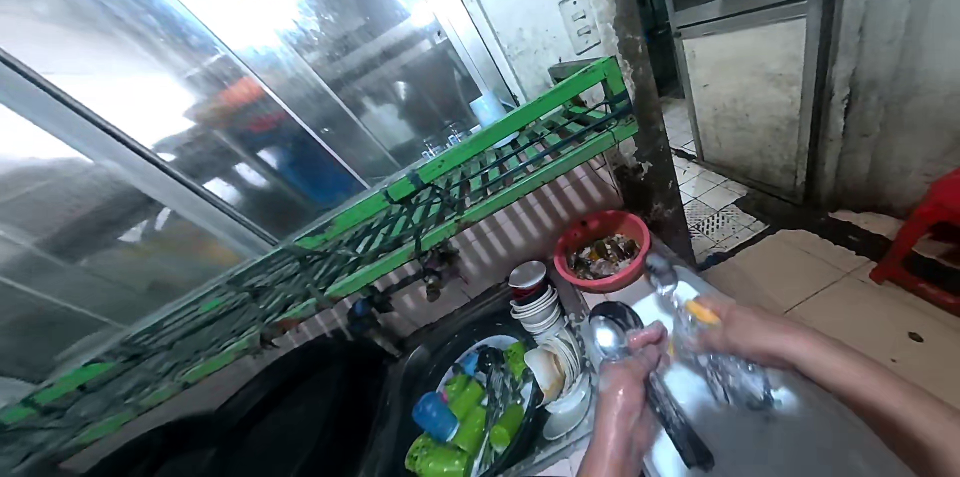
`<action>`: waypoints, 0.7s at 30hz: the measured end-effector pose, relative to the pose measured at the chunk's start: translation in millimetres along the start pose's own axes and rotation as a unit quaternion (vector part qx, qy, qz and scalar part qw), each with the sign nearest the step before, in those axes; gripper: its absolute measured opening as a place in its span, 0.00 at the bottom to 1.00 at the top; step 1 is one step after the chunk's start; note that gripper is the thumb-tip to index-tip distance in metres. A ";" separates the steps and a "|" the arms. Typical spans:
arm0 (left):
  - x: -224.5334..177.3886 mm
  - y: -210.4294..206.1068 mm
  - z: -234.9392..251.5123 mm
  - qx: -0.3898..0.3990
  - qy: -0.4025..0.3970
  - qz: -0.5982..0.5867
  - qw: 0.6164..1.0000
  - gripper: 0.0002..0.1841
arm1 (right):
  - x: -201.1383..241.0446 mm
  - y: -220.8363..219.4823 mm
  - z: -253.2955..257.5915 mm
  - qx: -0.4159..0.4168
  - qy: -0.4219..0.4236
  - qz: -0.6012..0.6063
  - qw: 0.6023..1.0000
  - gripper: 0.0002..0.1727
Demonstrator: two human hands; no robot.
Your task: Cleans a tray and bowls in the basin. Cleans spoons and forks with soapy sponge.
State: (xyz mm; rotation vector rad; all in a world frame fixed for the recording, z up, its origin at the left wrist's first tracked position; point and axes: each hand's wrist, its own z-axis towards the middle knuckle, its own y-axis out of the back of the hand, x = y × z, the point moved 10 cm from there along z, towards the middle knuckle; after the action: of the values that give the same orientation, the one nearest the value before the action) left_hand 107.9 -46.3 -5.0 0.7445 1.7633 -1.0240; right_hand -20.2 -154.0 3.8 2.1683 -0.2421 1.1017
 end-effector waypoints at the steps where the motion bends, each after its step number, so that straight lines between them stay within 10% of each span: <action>1: -2.5 -3.5 1.2 0.008 0.003 0.001 1.000 0.14 | -0.6 -18.4 1.9 0.040 0.013 -0.016 0.999 0.34; 8: -2.9 1.9 18.4 -0.018 0.066 -0.035 0.997 0.14 | -25.0 -96.5 -8.4 0.243 0.044 -0.074 0.966 0.25; 14: -17.0 -2.6 32.1 -0.051 -0.007 0.392 0.919 0.17 | 6.2 2.8 -30.1 -0.062 0.042 0.206 0.976 0.39; 21: 8.9 -35.5 24.5 0.009 -0.047 0.509 0.859 0.32 | 8.0 2.9 -26.6 -0.148 0.056 0.335 0.929 0.35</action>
State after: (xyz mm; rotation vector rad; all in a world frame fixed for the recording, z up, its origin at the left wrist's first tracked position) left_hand 85.4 -84.2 -7.3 1.3916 0.9962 -0.3223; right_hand -33.6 -137.9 22.2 1.7724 -1.0845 1.4340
